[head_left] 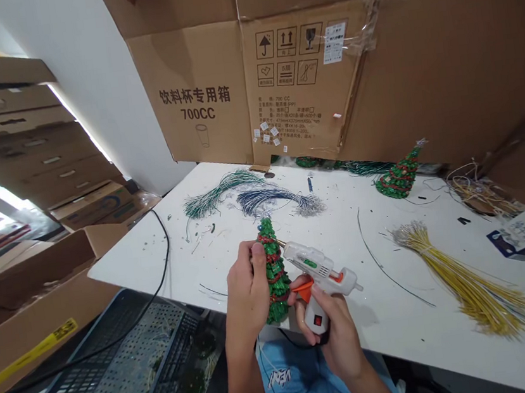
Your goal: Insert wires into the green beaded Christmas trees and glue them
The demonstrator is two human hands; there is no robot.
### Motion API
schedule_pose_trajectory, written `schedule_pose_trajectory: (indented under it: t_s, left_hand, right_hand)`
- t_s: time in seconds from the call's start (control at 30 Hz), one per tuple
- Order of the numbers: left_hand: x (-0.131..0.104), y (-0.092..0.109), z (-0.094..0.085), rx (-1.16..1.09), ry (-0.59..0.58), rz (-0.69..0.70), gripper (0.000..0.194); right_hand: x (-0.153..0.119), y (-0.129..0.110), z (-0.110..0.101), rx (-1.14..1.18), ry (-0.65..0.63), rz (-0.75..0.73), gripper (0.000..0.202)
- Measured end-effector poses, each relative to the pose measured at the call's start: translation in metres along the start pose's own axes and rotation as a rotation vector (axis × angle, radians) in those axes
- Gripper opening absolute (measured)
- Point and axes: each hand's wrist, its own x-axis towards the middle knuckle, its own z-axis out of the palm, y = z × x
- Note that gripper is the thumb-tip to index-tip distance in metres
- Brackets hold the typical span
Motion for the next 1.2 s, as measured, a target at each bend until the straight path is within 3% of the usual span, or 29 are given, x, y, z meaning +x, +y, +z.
schedule_pose_trajectory:
  t_s: [0.5,0.7,0.87,1.2]
  left_hand:
    - [-0.002,0.0,0.0,-0.006,-0.018,0.007,0.053]
    - [-0.002,0.001,0.001,0.008,-0.008,0.018,0.053]
    - [-0.003,0.001,-0.001,0.007,-0.012,0.016,0.052]
    - [-0.004,0.002,-0.001,0.003,-0.008,0.023,0.052]
  right_hand:
    - [-0.001,-0.002,0.009,-0.007,0.06,-0.012,0.051]
    - [-0.002,0.002,0.011,-0.003,0.02,-0.051,0.045]
    - [0.0,-0.001,0.014,-0.015,0.068,-0.108,0.045]
    - [-0.001,-0.004,0.013,0.061,0.015,-0.087,0.041]
